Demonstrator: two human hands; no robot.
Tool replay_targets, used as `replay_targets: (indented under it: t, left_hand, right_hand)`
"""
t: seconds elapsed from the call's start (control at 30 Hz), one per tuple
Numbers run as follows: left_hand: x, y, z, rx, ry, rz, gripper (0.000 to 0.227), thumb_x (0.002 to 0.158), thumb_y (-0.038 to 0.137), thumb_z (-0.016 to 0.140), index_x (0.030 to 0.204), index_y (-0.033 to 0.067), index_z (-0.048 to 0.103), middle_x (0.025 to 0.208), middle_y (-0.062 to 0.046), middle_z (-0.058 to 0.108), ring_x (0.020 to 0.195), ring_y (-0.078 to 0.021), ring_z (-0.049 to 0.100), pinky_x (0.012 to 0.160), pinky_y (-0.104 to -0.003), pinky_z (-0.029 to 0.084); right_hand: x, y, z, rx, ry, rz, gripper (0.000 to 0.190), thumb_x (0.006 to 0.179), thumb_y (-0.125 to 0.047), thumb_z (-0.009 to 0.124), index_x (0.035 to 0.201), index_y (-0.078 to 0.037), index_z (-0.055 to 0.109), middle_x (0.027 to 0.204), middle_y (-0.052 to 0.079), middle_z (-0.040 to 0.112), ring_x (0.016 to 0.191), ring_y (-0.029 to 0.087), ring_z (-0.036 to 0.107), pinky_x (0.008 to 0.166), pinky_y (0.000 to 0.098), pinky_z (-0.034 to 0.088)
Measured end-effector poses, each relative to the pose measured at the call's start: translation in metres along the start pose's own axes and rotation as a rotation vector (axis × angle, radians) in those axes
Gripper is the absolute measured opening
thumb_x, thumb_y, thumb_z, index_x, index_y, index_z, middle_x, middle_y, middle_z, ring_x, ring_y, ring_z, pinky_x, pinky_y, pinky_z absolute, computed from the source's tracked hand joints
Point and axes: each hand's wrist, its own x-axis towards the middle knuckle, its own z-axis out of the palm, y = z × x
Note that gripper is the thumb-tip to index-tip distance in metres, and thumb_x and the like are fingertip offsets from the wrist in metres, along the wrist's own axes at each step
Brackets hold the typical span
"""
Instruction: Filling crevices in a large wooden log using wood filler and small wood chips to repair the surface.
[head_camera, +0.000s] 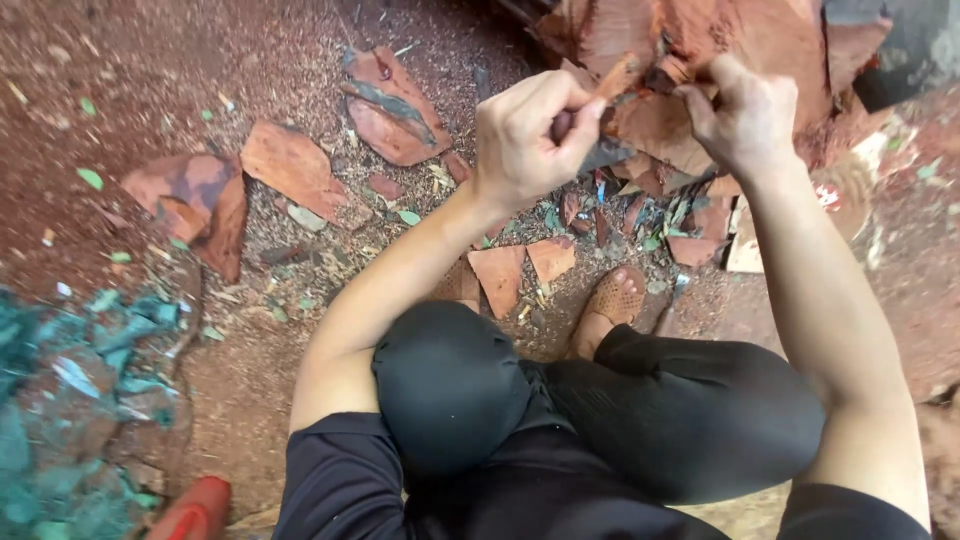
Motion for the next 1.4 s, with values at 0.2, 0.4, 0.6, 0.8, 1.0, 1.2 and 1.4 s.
replay_targets:
  t: [0.2,0.4,0.6,0.8,1.0,1.2,1.4]
  left_hand:
    - [-0.007,0.002,0.002,-0.053,-0.096,-0.023,0.016,0.088,0.000,0.065,0.073,0.0039,0.063,0.057,0.000,0.057,0.044,-0.0101,0.044,0.040,-0.023,0.031]
    - [-0.005,0.020,0.004,0.030,-0.142,-0.139,0.014,0.084,-0.004,0.070,0.073,0.0008,0.063,0.061,-0.002,0.059,0.048,-0.0096,0.046,0.044,-0.024,0.036]
    - [-0.009,0.011,0.004,0.029,-0.099,-0.153,0.013,0.083,-0.005,0.070,0.073,0.0008,0.064,0.061,-0.002,0.060,0.048,-0.0099,0.045,0.044,-0.023,0.035]
    - [-0.016,-0.006,0.005,0.012,-0.107,-0.119,0.014,0.086,-0.001,0.068,0.074,0.0036,0.063,0.057,0.000,0.057,0.044,-0.0097,0.044,0.038,-0.023,0.030]
    - [-0.009,0.004,-0.002,-0.055,-0.051,-0.139,0.017,0.083,-0.002,0.070,0.071,0.0043,0.061,0.057,0.000,0.055,0.045,-0.0103,0.040,0.041,-0.025,0.029]
    - [-0.010,0.003,-0.006,-0.084,-0.053,-0.168,0.017,0.084,0.000,0.070,0.071,0.0048,0.060,0.057,0.000,0.055,0.045,-0.0102,0.041,0.040,-0.025,0.029]
    - [-0.012,0.000,-0.008,-0.114,-0.035,-0.172,0.016,0.083,-0.003,0.070,0.071,0.0039,0.060,0.057,0.000,0.057,0.044,-0.0099,0.043,0.039,-0.024,0.030]
  right_hand:
    - [-0.026,0.000,0.017,0.032,0.198,0.095,0.016,0.102,0.006,0.083,0.102,-0.004,0.070,0.086,0.003,0.076,0.057,0.009,0.063,0.038,0.0182,0.044]
    - [-0.001,-0.036,0.031,-0.026,0.438,0.027,0.028,0.108,-0.031,0.081,0.126,-0.010,0.075,0.058,-0.009,0.055,0.040,0.003,0.041,0.032,0.0210,0.027]
    - [0.013,-0.025,0.013,0.201,0.323,-0.043,0.010,0.100,0.003,0.078,0.108,-0.004,0.079,0.090,0.002,0.082,0.052,0.005,0.061,0.035,0.0178,0.041]
    - [0.010,-0.019,-0.032,0.944,0.005,0.621,0.011,0.107,0.007,0.071,0.116,0.001,0.073,0.086,0.005,0.069,0.060,0.007,0.057,0.048,0.0188,0.047]
    - [0.003,-0.021,-0.044,1.498,0.122,1.014,0.016,0.104,-0.009,0.070,0.088,-0.006,0.071,0.065,-0.002,0.063,0.042,0.003,0.052,0.036,0.0151,0.035]
    - [0.007,-0.030,-0.047,1.516,0.195,1.077,0.026,0.106,-0.013,0.068,0.082,-0.007,0.068,0.068,-0.001,0.066,0.041,0.004,0.053,0.033,0.0154,0.034]
    - [0.000,-0.026,-0.028,1.249,0.259,1.034,0.025,0.109,-0.017,0.068,0.087,-0.006,0.067,0.076,0.001,0.067,0.040,0.004,0.050,0.033,0.0181,0.037]
